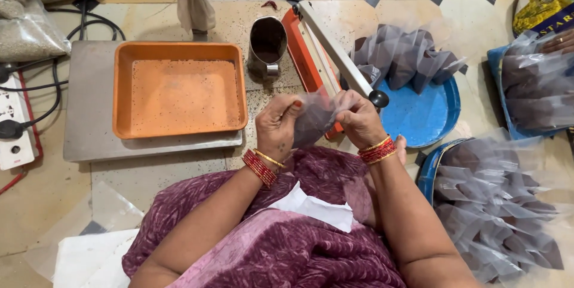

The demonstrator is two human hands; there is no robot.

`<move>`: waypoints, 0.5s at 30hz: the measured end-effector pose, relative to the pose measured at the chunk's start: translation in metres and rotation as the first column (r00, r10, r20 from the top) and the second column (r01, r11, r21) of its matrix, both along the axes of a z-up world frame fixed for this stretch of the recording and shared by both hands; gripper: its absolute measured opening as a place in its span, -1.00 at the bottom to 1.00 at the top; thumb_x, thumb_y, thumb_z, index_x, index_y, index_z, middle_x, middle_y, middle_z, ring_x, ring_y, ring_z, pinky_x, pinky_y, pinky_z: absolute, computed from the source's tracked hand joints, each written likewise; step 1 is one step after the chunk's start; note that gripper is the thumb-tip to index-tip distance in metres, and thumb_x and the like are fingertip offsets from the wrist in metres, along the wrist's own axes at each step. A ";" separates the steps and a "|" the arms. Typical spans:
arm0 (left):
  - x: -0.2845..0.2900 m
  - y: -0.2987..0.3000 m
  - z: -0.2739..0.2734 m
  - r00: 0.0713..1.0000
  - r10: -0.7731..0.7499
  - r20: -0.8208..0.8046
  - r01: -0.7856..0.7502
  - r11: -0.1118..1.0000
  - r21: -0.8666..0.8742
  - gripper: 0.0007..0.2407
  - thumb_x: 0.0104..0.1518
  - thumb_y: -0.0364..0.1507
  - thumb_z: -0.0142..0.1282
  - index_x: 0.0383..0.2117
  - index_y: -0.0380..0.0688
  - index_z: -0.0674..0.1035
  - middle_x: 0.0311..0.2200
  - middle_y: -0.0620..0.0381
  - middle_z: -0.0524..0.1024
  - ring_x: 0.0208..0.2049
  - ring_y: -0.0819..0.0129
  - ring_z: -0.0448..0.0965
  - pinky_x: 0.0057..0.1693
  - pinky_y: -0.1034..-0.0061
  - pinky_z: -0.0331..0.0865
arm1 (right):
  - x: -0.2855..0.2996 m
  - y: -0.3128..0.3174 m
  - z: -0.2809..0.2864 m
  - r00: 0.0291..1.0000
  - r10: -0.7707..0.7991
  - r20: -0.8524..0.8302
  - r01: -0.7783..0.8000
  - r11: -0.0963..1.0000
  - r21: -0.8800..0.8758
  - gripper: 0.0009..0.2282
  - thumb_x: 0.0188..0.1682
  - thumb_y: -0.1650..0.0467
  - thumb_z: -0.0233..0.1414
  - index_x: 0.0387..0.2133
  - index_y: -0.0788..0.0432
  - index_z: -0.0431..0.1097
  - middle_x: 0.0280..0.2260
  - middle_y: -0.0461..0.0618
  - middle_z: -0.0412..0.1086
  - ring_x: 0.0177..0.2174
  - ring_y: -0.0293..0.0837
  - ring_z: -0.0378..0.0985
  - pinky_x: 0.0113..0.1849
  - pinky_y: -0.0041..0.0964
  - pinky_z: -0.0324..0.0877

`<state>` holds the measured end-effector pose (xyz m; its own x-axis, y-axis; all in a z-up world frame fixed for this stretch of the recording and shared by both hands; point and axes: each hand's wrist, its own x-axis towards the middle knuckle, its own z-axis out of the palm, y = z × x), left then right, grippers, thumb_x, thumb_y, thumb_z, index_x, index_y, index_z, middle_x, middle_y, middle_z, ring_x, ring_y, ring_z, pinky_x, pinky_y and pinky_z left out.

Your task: Filling small plastic bags with dark powder using a scoop and then sealing them with a heat sealer.

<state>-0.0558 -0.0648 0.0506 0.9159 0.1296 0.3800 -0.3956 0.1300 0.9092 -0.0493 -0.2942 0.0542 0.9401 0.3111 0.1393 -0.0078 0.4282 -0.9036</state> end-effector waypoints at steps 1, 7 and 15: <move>-0.002 0.001 0.004 0.998 -0.058 0.002 0.058 0.998 -0.029 -0.91 0.30 -0.36 0.09 -0.26 0.07 0.67 -0.36 0.29 0.65 -0.30 0.56 0.63 -0.15 0.61 0.60 | -0.003 0.020 0.030 0.996 -0.014 -0.084 0.010 0.999 -0.047 -0.80 -0.11 0.43 0.34 -0.36 0.17 0.43 -0.25 -0.11 0.39 -0.24 -0.23 0.45 -0.14 -0.31 0.44; 0.004 0.005 -0.002 0.990 -0.137 -0.011 0.137 0.990 -0.014 -0.91 0.29 -0.37 0.10 -0.24 0.07 0.67 -0.35 0.29 0.64 -0.30 0.57 0.62 -0.15 0.58 0.58 | 0.010 0.017 0.009 0.976 -0.021 -0.218 0.001 0.996 -0.089 -0.76 -0.18 0.45 0.33 -0.30 0.26 0.46 -0.24 -0.03 0.46 -0.19 -0.17 0.51 -0.08 -0.27 0.45; 0.005 0.014 0.008 0.982 -0.190 -0.021 0.189 0.981 -0.053 -0.91 0.27 -0.42 0.12 -0.20 0.05 0.67 -0.29 0.26 0.64 -0.25 0.53 0.61 -0.11 0.58 0.53 | 0.010 0.009 0.003 0.994 0.048 -0.102 -0.044 0.998 0.040 -0.78 -0.06 0.55 0.34 -0.29 0.21 0.40 -0.27 0.00 0.43 -0.20 -0.10 0.53 -0.11 -0.21 0.46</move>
